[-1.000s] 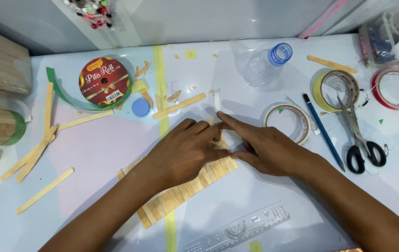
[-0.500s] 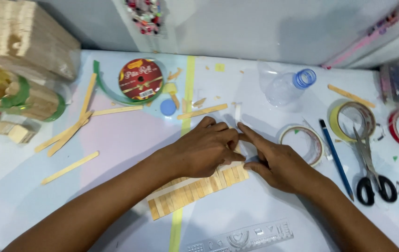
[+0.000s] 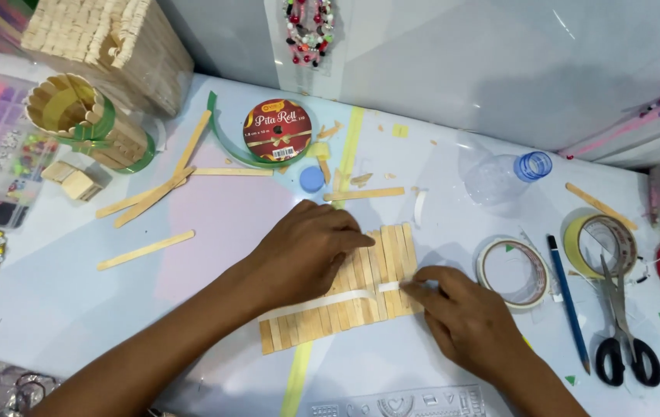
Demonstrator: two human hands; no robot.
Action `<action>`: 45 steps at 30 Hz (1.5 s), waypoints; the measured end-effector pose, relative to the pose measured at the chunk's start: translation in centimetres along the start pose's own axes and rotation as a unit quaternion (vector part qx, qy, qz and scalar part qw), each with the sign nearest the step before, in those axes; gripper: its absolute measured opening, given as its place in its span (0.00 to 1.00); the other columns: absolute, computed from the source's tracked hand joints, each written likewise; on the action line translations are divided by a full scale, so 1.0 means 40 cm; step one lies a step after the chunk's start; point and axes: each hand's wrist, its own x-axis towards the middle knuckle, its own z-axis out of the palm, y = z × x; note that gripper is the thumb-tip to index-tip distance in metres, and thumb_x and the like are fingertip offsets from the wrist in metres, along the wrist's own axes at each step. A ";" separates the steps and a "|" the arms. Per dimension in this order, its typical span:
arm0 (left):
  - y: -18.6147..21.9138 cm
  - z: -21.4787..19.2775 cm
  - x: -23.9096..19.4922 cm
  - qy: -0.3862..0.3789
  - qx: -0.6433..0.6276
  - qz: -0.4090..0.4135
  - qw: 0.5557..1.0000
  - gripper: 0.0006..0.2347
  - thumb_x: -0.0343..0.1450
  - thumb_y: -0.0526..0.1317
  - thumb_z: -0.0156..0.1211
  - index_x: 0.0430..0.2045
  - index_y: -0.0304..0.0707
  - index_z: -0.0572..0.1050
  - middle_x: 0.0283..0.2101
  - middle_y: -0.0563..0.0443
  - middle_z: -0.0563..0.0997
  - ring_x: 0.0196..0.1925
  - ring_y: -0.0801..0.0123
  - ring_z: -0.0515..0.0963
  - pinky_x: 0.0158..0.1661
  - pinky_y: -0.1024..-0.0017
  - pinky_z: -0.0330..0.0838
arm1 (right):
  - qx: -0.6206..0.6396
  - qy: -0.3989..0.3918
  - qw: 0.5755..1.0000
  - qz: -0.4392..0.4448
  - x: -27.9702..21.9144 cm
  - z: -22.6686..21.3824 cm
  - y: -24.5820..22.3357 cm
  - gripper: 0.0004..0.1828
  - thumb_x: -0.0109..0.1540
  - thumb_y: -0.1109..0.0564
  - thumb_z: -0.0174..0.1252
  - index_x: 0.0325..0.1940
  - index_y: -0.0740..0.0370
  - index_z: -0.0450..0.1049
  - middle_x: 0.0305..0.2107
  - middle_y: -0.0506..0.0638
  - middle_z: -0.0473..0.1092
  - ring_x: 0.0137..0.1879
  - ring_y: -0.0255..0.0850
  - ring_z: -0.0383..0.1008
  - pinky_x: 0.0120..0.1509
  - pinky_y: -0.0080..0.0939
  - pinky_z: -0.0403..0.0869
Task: The person aligns wooden popsicle sticks side by side on a white table, measures the assembly with a ruler, and secures the sticks with strips of clear tape. They use scissors to cut tape and a utility knife to trim excess tape, then briefly test-fit a plastic bottle cap onto the mat.
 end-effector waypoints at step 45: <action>0.037 -0.044 -0.010 -0.040 -0.093 -0.200 0.975 0.26 0.65 0.37 0.70 0.61 0.42 0.73 0.45 0.47 0.77 0.51 0.54 0.75 0.59 0.53 0.58 | 0.400 0.011 0.750 0.527 0.079 0.012 -0.052 0.10 0.61 0.58 0.67 0.31 0.69 0.85 0.18 0.50 0.69 0.26 0.35 0.65 0.30 0.34 0.64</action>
